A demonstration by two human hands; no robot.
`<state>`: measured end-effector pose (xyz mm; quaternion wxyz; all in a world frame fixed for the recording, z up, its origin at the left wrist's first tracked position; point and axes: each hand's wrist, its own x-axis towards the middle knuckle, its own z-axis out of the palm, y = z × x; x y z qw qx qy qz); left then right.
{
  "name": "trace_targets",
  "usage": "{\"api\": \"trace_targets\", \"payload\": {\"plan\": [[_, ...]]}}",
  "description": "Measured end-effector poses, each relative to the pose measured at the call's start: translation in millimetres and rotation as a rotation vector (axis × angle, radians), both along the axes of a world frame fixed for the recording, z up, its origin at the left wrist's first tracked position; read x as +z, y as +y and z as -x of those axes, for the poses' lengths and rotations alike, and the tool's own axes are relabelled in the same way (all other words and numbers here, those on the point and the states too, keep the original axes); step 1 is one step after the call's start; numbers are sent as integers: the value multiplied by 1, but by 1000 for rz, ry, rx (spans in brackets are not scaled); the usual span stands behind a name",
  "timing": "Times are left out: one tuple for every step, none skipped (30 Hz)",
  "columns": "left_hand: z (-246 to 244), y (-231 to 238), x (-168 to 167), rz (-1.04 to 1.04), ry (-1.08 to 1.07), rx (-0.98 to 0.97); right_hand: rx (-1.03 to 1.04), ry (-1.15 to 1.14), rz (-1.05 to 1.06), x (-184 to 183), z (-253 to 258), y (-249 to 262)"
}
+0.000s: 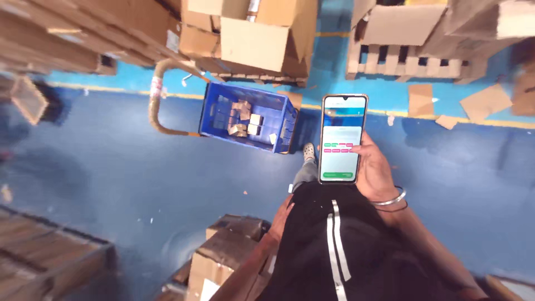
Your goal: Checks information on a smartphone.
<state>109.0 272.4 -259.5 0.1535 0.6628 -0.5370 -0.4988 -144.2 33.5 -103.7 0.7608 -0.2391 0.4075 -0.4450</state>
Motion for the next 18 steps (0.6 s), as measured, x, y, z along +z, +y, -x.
{"api": "trace_targets", "payload": {"plan": [[5, 14, 3, -7, -25, 15, 36, -26, 9, -5, 0, 0], [8, 31, 6, 11, -50, 29, 73, -56, 12, -12, -2, 0], [11, 45, 12, 11, -67, 59, 109, -81, 12, -18, -4, 3], [14, 58, 15, 36, -72, 98, 145, -101, 9, -24, -6, 5], [18, 67, 15, 63, -69, 134, 176, -108, 7, -28, -8, 4], [22, 74, 13, 85, -67, 162, 205, -100, 8, -32, -10, 2], [24, 85, 12, 129, -88, 166, 233, -89, 7, -35, -12, 2], [25, 98, 16, 160, -101, 178, 264, -83, 3, -37, -16, 5], [26, 109, 20, 176, -87, 201, 290, -80, -2, -38, -20, 9], [25, 117, 24, 181, -38, 236, 312, -73, -4, -38, -26, 11], [24, 122, 25, 200, 33, 271, 336, -61, 2, -36, -32, 12], [23, 128, 24, 230, 87, 291, 360, -59, 11, -34, -38, 14], [20, 133, 24, 240, 124, 300, 385, -62, 22, -32, -46, 17], [17, 136, 28, 231, 153, 304, 412, -56, 33, -30, -56, 22], [10, 138, 30, 219, 177, 294, 439, -52, 47, -28, -68, 27], [1, 141, 32, 191, 197, 278, 463, -47, 59, -26, -82, 33], [-11, 141, 36, 131, 199, 255, 493, -47, 73, -23, -99, 38], [-25, 139, 43, 21, 186, 224, 527, -53, 86, -22, -115, 44]]}}
